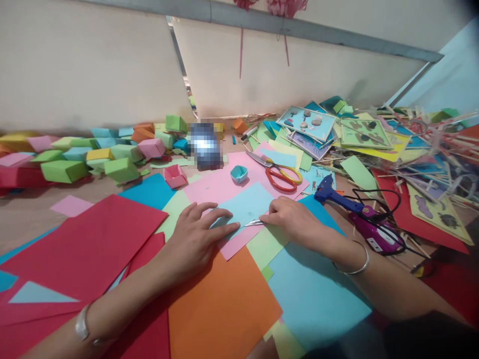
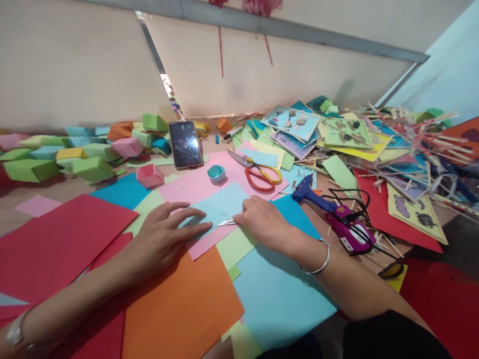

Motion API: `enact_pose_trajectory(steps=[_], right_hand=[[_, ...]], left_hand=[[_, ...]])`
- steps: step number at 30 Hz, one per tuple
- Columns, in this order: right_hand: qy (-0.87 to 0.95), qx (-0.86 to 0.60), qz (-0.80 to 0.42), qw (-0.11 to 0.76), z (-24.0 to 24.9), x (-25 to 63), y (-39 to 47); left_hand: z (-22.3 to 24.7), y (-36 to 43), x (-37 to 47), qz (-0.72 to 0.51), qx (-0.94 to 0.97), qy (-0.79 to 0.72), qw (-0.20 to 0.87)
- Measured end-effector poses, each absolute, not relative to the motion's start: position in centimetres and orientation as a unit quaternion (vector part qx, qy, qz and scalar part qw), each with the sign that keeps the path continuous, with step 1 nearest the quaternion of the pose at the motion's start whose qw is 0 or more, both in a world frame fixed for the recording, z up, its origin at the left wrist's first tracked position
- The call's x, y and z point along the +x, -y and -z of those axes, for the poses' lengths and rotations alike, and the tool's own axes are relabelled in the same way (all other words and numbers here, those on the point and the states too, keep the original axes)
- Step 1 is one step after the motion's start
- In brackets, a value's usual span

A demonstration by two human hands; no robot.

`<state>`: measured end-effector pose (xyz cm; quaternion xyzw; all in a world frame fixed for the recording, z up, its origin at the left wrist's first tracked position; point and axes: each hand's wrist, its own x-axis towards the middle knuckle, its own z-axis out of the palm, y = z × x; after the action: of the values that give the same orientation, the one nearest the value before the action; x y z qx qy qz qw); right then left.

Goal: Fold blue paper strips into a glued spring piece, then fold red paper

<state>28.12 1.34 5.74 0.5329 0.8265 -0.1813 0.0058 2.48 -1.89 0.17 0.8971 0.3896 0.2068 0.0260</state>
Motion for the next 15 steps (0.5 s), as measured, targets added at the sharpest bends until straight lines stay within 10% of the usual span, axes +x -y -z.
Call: enact_pose_trajectory(steps=[15], right_hand=[[-0.854, 0.491, 0.170, 0.033, -6.1, 27.3, -0.4]], left_hand=[[-0.7, 1.4, 1.9, -0.182, 0.908, -0.375, 0.047]])
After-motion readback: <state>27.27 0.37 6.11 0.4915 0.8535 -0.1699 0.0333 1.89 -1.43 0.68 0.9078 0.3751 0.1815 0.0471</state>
